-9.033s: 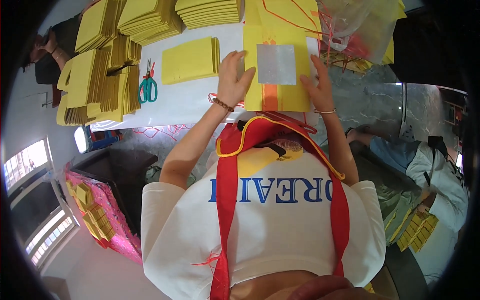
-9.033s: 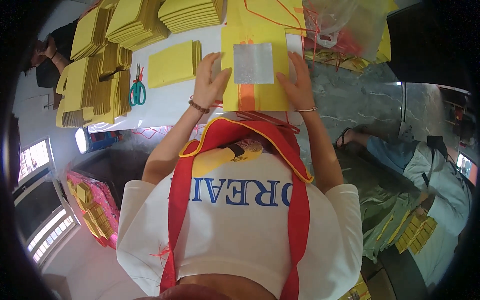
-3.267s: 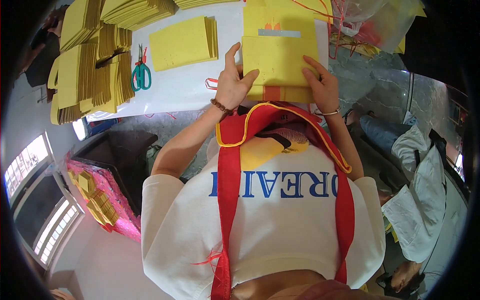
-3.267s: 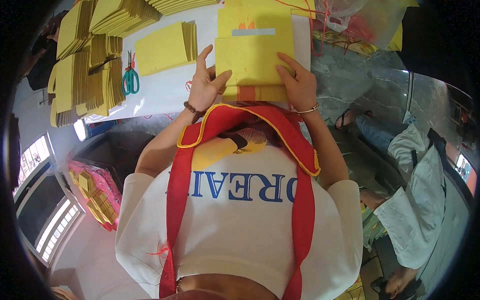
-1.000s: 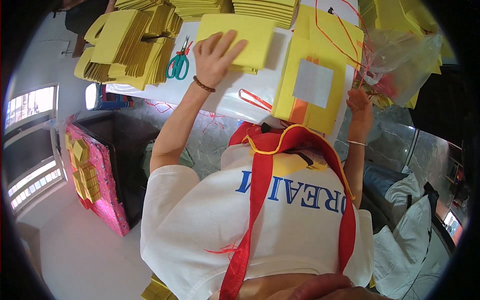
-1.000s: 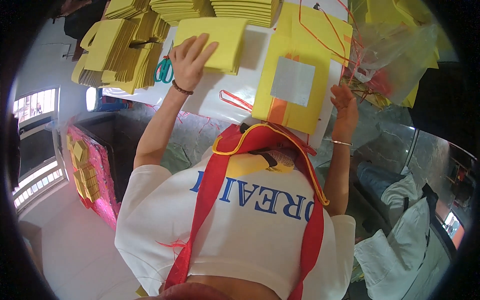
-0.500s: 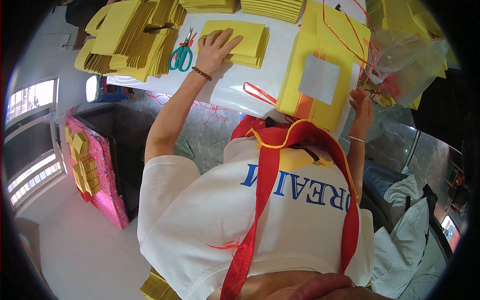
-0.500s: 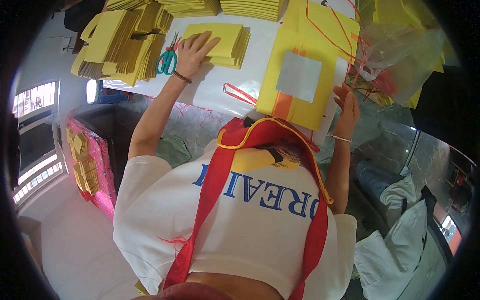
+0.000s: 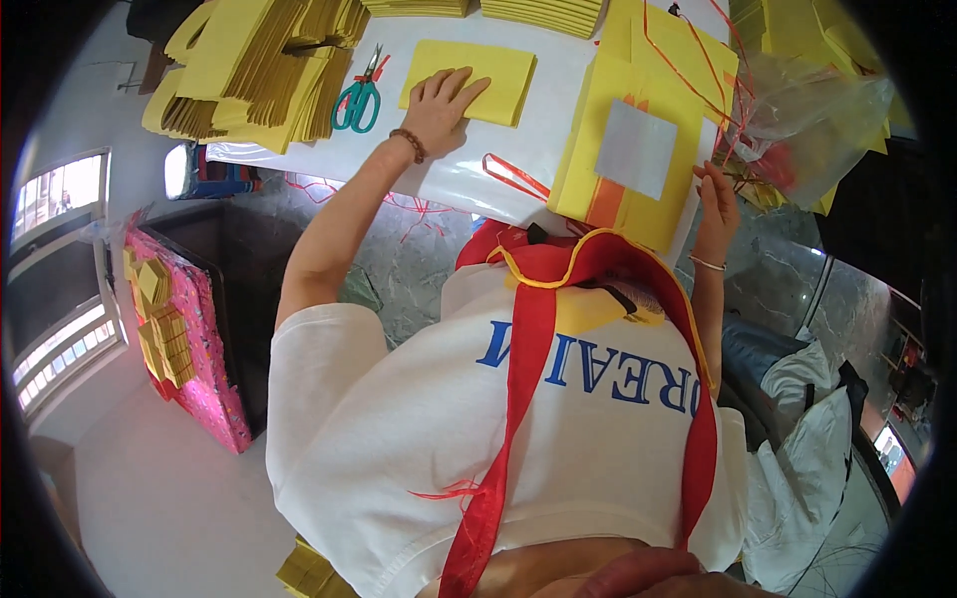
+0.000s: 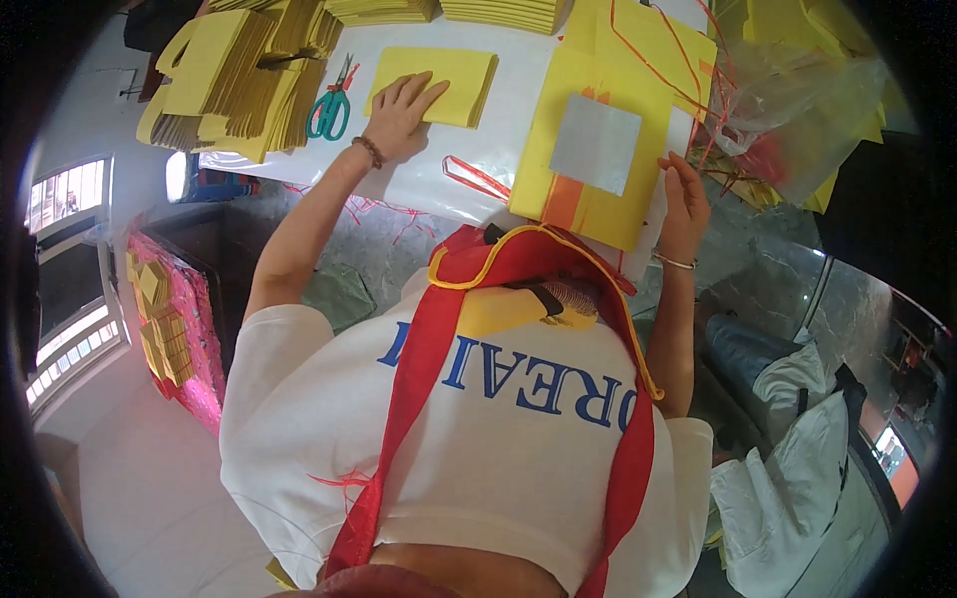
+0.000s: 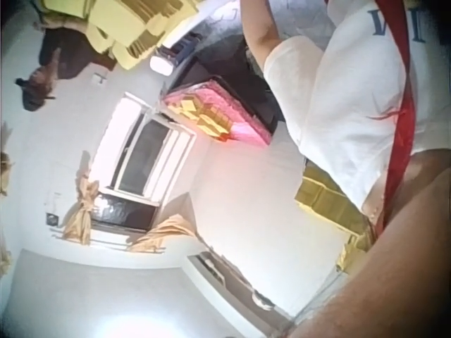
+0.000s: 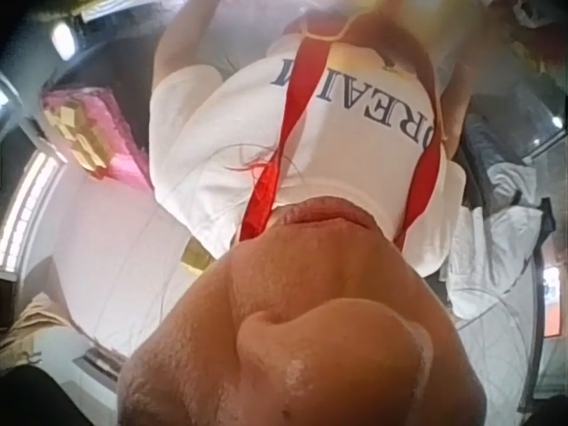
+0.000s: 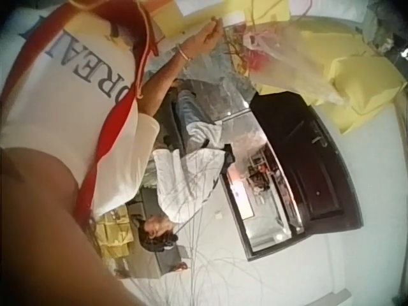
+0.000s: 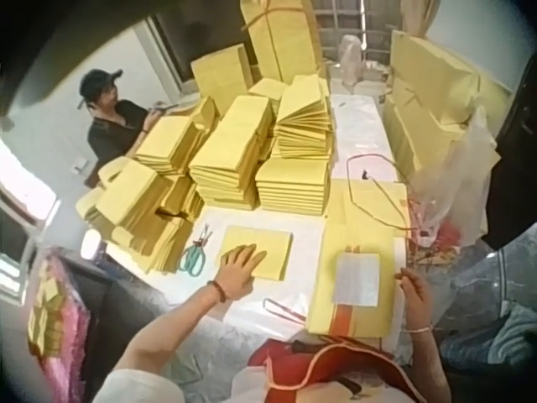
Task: Folding and stacking sheets of yellow joss paper.
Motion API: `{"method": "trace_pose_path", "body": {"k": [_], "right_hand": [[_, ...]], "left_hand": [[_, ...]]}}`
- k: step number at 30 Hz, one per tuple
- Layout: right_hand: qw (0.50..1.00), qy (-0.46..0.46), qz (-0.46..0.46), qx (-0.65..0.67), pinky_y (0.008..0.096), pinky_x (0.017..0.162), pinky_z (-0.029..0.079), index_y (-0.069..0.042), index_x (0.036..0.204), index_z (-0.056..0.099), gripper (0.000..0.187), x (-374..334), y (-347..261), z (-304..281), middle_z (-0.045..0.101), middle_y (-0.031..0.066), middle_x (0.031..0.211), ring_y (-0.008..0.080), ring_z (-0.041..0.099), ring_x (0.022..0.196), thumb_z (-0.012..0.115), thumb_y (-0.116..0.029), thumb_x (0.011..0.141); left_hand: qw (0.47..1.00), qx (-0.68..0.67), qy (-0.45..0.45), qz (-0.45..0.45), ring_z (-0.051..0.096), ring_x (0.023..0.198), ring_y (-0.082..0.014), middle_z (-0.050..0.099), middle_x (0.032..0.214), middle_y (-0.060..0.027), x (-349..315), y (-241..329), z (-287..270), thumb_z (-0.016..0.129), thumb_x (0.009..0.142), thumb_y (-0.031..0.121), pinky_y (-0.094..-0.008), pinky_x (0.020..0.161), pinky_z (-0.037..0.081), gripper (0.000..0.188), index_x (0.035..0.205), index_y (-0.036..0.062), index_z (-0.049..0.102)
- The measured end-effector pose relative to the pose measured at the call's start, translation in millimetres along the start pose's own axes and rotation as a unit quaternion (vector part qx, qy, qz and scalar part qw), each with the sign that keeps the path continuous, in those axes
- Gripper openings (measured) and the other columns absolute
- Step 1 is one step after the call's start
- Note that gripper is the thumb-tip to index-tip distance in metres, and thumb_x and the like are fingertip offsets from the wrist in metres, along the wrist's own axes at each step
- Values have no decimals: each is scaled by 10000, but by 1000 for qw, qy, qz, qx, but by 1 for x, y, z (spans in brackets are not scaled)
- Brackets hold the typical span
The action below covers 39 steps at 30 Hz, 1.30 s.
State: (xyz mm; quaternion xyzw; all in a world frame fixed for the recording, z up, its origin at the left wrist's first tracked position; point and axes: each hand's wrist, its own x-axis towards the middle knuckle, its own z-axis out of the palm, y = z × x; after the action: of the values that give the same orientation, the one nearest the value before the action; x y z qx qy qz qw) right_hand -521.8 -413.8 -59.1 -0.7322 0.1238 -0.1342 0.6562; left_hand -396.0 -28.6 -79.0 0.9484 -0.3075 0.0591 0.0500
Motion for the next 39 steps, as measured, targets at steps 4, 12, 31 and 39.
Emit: {"method": "trace_pose_path", "body": {"k": [4,12,31,39], "right_hand": [[1000,-17,-7,10,231,841,396,-44,1152,562,271,-3,-1,2,612,46,1051,100,537,985,513,-135,902],[999,-19,9,30,252,871,405,15,1118,554,257,-9,2,1,614,82,1029,128,549,962,527,-101,890],[911,-100,-256,-308,369,926,342,-135,988,636,235,-16,-6,2,602,-1,1059,233,476,1115,640,-188,758],[855,-79,-269,-437,358,938,300,-163,906,649,169,-20,-2,7,576,-35,1118,224,455,1139,644,-216,746]], "left_hand": [[997,-53,-44,27,295,1247,-316,328,1361,-114,9,-10,-12,648,680,313,-495,1011,222,707,1322,265,357],[1000,10,-23,4,198,1305,-343,242,1415,-138,17,-12,11,558,677,669,-547,1027,151,761,1290,257,374],[973,-191,37,123,442,1099,-295,470,1215,-127,28,76,-49,632,755,366,-404,855,386,520,1192,119,497],[945,-182,19,270,531,805,-266,560,900,-85,16,157,-49,634,737,203,-353,711,439,230,913,62,588]]}}
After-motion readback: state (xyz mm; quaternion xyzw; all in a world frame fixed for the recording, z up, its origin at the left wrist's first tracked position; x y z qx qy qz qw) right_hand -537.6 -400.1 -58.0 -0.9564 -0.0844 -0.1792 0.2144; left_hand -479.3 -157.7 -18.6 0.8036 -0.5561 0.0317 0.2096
